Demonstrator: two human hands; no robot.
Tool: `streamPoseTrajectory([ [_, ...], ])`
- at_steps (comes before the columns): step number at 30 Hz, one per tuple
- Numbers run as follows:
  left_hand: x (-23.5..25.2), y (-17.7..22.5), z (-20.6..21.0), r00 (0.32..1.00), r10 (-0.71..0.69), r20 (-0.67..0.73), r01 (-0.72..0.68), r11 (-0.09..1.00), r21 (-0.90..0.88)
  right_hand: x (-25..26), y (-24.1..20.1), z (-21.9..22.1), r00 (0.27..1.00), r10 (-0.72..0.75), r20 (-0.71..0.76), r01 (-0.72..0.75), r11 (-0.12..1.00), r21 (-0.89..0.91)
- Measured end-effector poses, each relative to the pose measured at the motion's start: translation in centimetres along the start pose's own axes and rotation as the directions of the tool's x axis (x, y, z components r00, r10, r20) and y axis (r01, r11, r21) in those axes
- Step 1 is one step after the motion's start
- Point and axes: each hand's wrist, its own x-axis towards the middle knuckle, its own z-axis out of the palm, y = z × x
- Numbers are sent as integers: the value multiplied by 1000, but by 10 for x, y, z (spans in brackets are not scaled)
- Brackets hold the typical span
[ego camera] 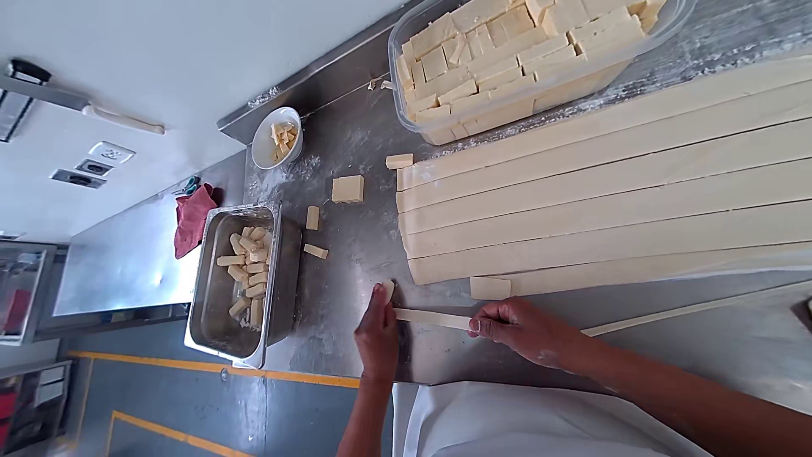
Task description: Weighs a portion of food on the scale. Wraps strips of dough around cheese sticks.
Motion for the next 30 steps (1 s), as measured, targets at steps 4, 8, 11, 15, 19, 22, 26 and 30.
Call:
streamPoseTrajectory([
  [4, -20, 1, 7, 979, 199, 32, -197, 979, -55, -2, -2, 0, 1000, 12, 11, -12, 1000, -4],
  [8, -9, -2, -2, 988, -141, 59, 153, 935, -319, 0, -6, -3, 1000, 5, -31, -6, 1000, -24],
  [11, -9, 6, 0, 984, -100, 150, 126, 976, -178, 1, -8, -7, 997, -6, -73, 1, 997, -77],
  [15, -14, 7, 6, 995, 95, 41, -91, 992, -88, -2, -15, -10, 999, 40, -14, -42, 982, -184],
  [19, -28, 12, 3, 981, 173, 91, -161, 979, -124, 0, -10, -9, 980, 75, 182, -37, 979, -201],
  [22, -27, 13, -3, 979, 159, 130, -143, 983, -119, 9, -7, 0, 941, 94, 326, -18, 974, -227],
  [26, -18, 20, -11, 985, 5, 171, 33, 976, -217, 15, -9, 2, 954, 85, 288, -11, 969, -248],
  [30, -2, 31, -40, 771, -415, 483, 637, 514, -575, 14, -27, -10, 980, 53, 194, 5, 958, -286],
])
